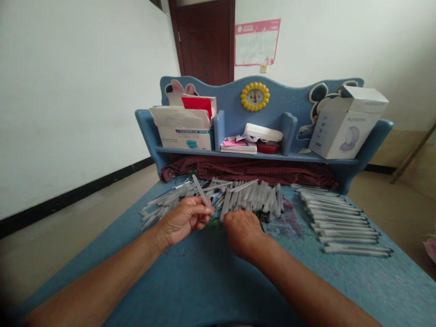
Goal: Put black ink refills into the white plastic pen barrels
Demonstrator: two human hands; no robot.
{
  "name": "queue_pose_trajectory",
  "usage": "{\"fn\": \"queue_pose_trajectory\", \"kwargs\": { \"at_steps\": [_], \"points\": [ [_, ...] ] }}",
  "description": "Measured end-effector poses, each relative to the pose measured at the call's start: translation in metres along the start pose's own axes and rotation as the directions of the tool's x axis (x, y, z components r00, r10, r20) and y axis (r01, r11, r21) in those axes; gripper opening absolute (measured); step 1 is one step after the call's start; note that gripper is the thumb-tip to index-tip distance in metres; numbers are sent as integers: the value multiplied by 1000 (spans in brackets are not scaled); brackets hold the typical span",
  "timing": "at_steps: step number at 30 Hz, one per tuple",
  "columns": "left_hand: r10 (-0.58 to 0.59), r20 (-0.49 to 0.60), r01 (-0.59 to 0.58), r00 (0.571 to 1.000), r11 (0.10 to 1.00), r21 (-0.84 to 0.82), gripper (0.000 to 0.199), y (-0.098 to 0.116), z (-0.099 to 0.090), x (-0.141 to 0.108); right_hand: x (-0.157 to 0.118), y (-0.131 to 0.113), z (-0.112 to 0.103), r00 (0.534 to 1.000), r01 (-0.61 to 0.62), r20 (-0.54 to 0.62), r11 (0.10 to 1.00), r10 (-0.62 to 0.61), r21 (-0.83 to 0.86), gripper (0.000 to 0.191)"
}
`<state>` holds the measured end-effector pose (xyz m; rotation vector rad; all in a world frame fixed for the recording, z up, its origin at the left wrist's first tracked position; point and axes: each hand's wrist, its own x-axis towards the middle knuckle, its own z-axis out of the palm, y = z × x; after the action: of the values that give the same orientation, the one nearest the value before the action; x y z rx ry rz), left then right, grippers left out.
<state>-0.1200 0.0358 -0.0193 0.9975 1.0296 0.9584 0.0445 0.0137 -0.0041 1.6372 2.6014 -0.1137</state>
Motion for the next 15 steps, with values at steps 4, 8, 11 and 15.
{"fn": "queue_pose_trajectory", "kwargs": {
  "at_steps": [4,8,11,15],
  "points": [
    [-8,-42,8,999,1000,13,18,0,1,0,1,-7,0,999,52,-8,999,-52,1,28],
    [-5,-73,7,997,999,31,17,2,2,-2,4,-14,2,996,86,-35,995,-84,44,27],
    [3,-91,2,996,999,48,15,3,2,-3,6,-12,4,995,79,-77,990,-71,117,26],
    [8,-139,-7,990,1000,4,16,3,1,-2,11,3,4,984,96,-171,947,-45,307,21]
  ]
}}
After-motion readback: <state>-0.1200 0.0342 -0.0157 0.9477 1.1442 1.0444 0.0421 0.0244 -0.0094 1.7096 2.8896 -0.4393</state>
